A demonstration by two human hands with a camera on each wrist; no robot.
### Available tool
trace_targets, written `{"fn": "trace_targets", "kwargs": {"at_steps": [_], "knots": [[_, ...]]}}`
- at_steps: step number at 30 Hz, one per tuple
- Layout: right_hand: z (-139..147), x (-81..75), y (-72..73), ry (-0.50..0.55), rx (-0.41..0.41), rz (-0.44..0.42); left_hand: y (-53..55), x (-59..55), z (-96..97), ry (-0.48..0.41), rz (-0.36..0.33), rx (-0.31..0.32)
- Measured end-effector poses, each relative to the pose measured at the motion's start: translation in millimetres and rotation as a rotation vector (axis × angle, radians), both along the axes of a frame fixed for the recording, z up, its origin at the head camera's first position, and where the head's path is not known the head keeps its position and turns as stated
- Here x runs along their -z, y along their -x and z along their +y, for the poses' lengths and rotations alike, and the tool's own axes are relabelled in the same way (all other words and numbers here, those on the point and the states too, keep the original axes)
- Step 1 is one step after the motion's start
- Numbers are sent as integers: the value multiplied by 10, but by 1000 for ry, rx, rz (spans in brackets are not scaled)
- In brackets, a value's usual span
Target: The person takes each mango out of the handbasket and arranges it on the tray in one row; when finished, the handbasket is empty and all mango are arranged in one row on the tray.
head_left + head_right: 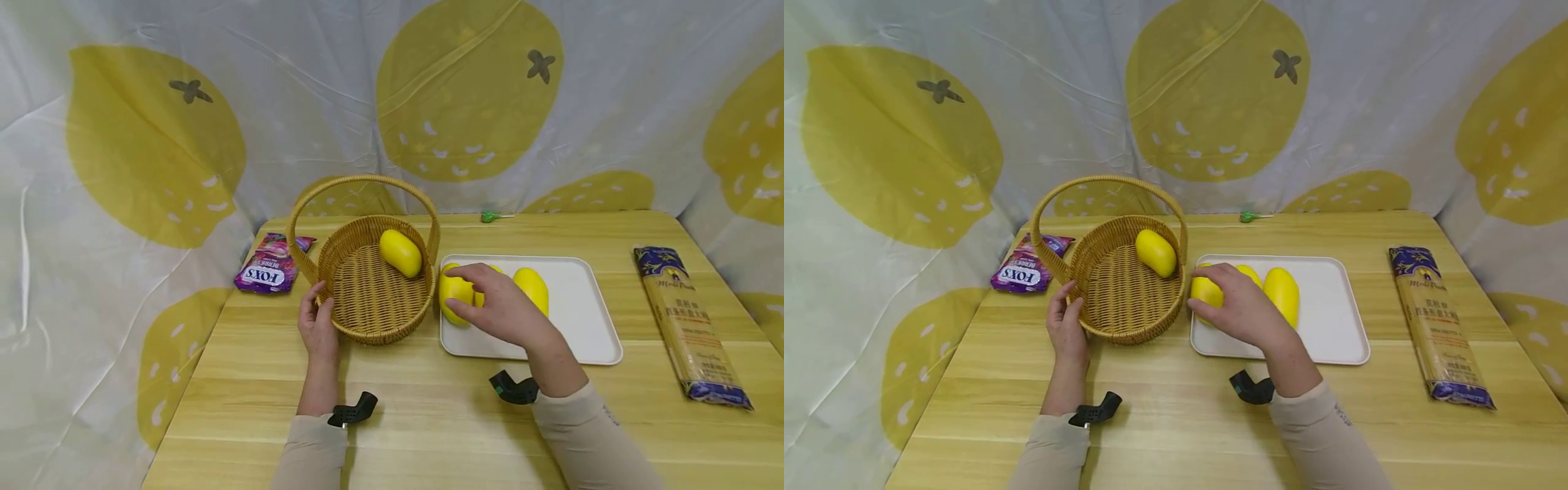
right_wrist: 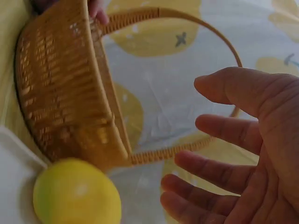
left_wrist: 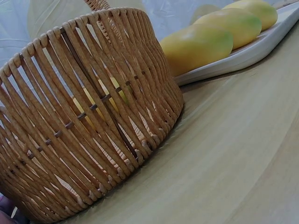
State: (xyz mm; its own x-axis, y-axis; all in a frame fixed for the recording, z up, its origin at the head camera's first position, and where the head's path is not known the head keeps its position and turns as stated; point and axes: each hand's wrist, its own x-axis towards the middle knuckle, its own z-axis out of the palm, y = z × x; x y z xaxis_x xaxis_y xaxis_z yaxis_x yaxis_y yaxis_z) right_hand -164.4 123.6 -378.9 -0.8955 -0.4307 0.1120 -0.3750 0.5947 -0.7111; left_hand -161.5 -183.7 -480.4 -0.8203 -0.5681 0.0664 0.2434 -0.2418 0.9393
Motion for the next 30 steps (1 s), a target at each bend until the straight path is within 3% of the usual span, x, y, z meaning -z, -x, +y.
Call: {"fn": "trace_targets", "kwargs": {"at_steps": [6, 16, 22, 27, 30], "knots": [[-492, -97, 147, -15, -52, -7, 3, 6, 1, 6, -10, 4], [-1016, -174, 646, -133, -85, -47, -9, -17, -17, 30, -30, -2], [-1223, -112, 955, -167, -101, -104, -8, -33, -21, 48, -38, -5], [-1305, -41, 1096, -221, -86, -166, -16, -20, -24, 34, -42, 9], [-1347, -38, 1147, -189, -84, -158, -3, -11, -29, 44, -45, 6]]}}
